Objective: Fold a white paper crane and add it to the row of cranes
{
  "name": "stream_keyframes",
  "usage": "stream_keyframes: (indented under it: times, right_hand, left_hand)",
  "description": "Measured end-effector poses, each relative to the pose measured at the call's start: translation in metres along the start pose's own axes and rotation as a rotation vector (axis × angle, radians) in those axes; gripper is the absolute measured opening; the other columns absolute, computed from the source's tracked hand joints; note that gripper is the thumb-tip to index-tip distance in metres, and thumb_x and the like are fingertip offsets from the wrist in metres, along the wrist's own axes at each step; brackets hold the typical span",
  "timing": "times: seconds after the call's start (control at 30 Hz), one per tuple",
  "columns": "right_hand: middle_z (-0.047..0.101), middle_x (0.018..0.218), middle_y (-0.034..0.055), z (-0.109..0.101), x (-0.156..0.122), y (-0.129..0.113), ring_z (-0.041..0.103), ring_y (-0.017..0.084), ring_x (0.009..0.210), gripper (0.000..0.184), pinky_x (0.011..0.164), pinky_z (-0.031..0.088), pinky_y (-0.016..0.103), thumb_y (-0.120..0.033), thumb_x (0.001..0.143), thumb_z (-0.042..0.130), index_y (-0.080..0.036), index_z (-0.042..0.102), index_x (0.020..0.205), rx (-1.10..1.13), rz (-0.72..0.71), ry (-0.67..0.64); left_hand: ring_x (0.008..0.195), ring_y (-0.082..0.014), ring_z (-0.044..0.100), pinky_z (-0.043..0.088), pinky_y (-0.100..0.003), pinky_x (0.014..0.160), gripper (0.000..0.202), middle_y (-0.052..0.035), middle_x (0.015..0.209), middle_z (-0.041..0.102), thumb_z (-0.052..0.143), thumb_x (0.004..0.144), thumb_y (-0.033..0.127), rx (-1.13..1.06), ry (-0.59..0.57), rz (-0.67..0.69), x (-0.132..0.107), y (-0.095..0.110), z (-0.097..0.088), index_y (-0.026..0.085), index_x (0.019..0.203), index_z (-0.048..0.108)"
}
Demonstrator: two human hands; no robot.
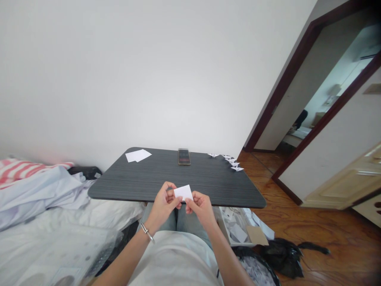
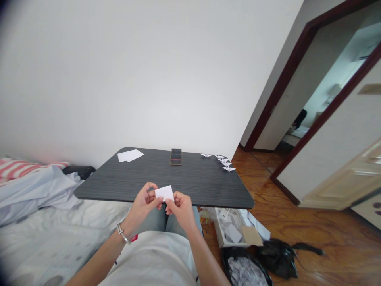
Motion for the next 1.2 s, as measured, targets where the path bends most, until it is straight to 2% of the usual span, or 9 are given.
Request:
stream_keyframes:
  times: [0.47,0.73,1.2]
  right_hand:
    - [0.056,0.043,-0.0029,-0.002,0.004,0.007,0.048,0.007,0.035,0.021,0.037,0.040,0.018,-0.033,0.066,0.063,-0.013,0.057,0.063,-0.011,0.051,-0.041]
    - [0.058,0.042,-0.0021,-0.008,0.005,0.007,0.051,0.008,0.035,0.024,0.036,0.041,0.018,-0.034,0.066,0.062,-0.015,0.053,0.056,-0.035,0.056,-0.071]
    - [0.061,0.045,-0.0014,-0.026,0.005,0.000,0.055,0.010,0.037,0.019,0.039,0.045,0.019,-0.032,0.068,0.061,-0.013,0.057,0.065,-0.090,0.062,-0.139]
  left_hand:
    - [0.048,-0.0088,0.056,0.044,-0.020,0.051,0.040,0.0044,0.060,0.059,0.066,0.064,0.021,0.050,-0.066,-0.048,0.001,-0.001,-0.007,0.019,0.090,0.036]
    - [0.041,-0.0078,0.053,0.042,-0.019,0.046,0.041,0.0067,0.052,0.056,0.068,0.061,0.019,0.015,-0.018,-0.085,0.003,-0.004,-0.010,0.018,0.087,0.037]
    - [0.040,-0.0074,0.052,0.041,-0.018,0.044,0.044,0.0087,0.049,0.054,0.069,0.059,0.019,-0.016,-0.007,-0.100,0.005,0.001,-0.015,0.018,0.088,0.036]
Point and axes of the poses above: each hand's wrist, its own x-axis towards the middle knuckle, its own z-axis out of the palm, y = z × x, the point moved 2 cm from there along x, towards the middle knuckle
